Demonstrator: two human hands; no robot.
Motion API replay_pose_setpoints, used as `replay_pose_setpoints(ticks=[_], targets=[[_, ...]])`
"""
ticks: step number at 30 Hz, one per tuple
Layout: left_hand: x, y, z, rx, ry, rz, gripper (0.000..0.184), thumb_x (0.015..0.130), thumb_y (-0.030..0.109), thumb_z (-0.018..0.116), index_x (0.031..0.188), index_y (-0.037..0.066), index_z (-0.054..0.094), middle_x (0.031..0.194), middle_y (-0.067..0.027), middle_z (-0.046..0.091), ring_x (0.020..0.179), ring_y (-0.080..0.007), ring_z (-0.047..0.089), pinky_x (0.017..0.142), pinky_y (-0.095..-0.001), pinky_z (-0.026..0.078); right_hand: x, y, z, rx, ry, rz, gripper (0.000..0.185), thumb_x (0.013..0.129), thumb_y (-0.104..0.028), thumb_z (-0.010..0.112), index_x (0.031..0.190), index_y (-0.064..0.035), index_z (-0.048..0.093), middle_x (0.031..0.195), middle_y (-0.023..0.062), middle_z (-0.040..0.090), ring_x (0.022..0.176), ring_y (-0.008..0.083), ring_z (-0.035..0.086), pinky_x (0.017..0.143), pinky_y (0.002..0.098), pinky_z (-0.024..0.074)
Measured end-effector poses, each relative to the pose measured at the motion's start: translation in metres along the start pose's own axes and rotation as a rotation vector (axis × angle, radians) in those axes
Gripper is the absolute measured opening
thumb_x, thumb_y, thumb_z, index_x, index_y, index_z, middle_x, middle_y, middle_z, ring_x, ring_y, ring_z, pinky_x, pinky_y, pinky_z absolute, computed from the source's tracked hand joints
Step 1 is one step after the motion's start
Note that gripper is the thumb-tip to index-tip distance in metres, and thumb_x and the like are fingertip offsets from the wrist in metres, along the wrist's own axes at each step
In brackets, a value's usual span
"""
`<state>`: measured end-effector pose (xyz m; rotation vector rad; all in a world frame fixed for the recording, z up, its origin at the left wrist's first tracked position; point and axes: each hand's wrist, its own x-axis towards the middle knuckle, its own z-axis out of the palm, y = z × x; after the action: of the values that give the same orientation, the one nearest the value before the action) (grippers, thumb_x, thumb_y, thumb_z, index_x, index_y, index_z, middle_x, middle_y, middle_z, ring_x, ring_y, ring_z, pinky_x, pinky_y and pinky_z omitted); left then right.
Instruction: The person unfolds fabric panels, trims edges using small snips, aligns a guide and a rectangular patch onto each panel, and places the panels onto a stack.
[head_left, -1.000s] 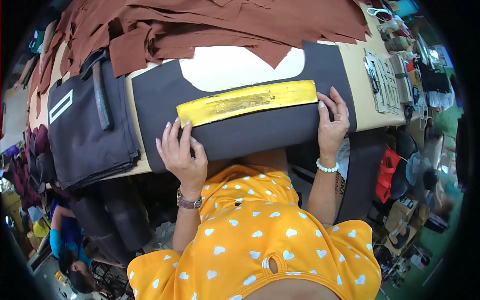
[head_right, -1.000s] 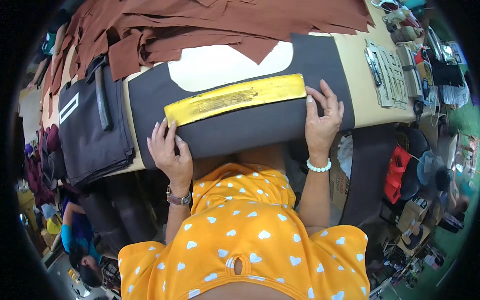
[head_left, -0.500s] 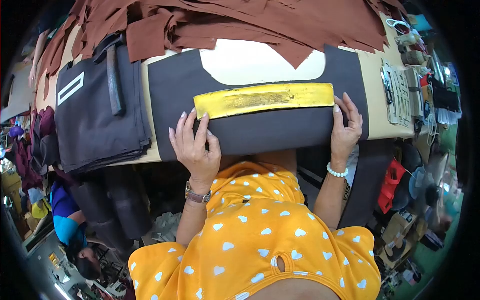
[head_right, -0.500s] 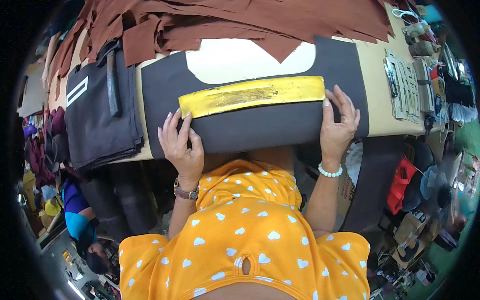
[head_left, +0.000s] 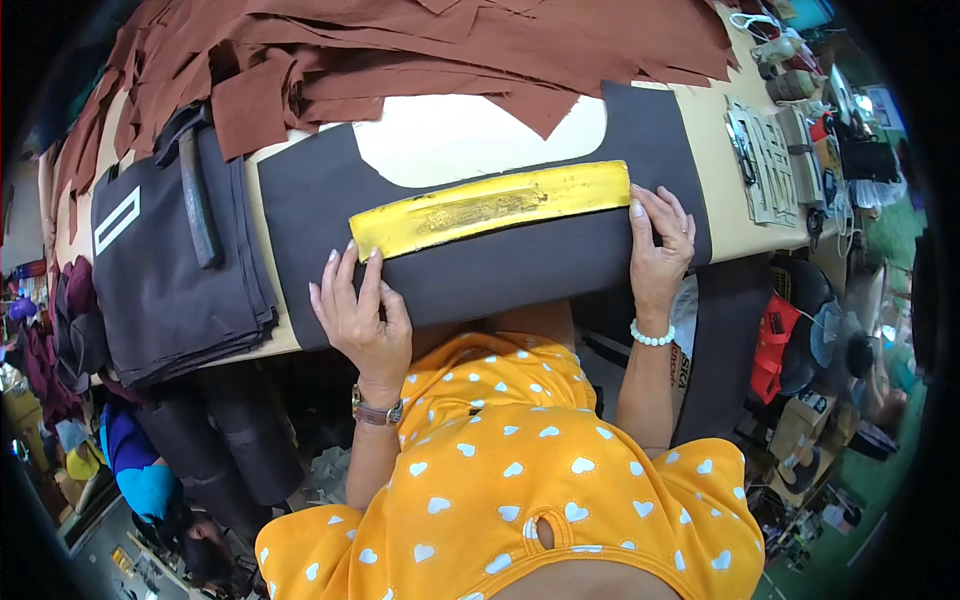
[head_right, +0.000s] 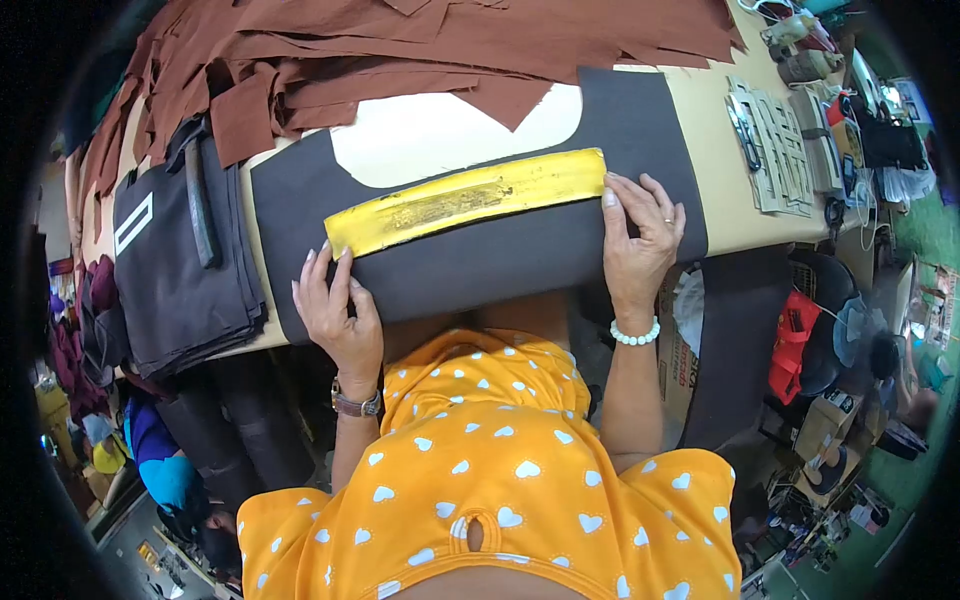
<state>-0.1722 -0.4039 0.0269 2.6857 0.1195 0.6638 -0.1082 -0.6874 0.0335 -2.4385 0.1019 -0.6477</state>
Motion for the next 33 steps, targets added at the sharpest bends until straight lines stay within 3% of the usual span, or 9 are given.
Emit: replay_pose_setpoints(ticks=[16, 25, 29, 33], targets=[[0.000, 0.000, -0.001, 0.008, -0.017, 0.006, 0.040, 0.074, -0.002, 0.051, 0.111, 0.010, 0.063, 0.120, -0.0089, 0.056, 0.118, -0.0302, 0.047, 0.102, -0.0508, 0.027, 0.000, -0.001, 0.000, -0.008, -0.010, 0.018, 0.016, 0.085, -0.018, 0.061, 0.097, -0.0123, 0.070, 0.098, -0.0008, 0.068, 0.107, 0.0211, 0.055, 0.104, 0.0481, 0.0234], [0.002, 0.002, -0.008, 0.031, -0.074, 0.026, 0.042, 0.075, -0.002, 0.050, 0.113, 0.011, 0.062, 0.125, -0.0098, 0.052, 0.125, -0.0326, 0.039, 0.104, -0.0522, 0.023, 0.001, -0.005, -0.002, -0.113, -0.027, -0.122, 0.013, 0.081, -0.015, 0.064, 0.091, -0.0099, 0.070, 0.098, 0.0013, 0.065, 0.104, 0.0252, 0.054, 0.097, 0.0511, 0.0294], [0.014, 0.009, -0.018, 0.184, -0.164, 0.127, 0.035, 0.074, -0.003, 0.049, 0.105, 0.004, 0.064, 0.127, -0.0061, 0.053, 0.129, -0.0340, 0.033, 0.106, -0.0552, 0.015, 0.007, -0.011, -0.007, -0.204, -0.051, -0.192, 0.012, 0.077, -0.015, 0.065, 0.086, -0.0092, 0.069, 0.102, 0.0034, 0.062, 0.107, 0.0272, 0.051, 0.096, 0.0547, 0.0285], [0.029, 0.005, -0.019, 0.151, -0.175, 0.209, 0.027, 0.072, -0.004, 0.049, 0.093, 0.004, 0.062, 0.111, -0.0053, 0.062, 0.124, -0.0313, 0.042, 0.106, -0.0566, 0.014, 0.020, -0.009, -0.012, -0.192, -0.071, -0.266, 0.009, 0.074, -0.016, 0.066, 0.078, -0.0087, 0.068, 0.102, 0.0041, 0.061, 0.106, 0.0273, 0.051, 0.097, 0.0558, 0.0281]])
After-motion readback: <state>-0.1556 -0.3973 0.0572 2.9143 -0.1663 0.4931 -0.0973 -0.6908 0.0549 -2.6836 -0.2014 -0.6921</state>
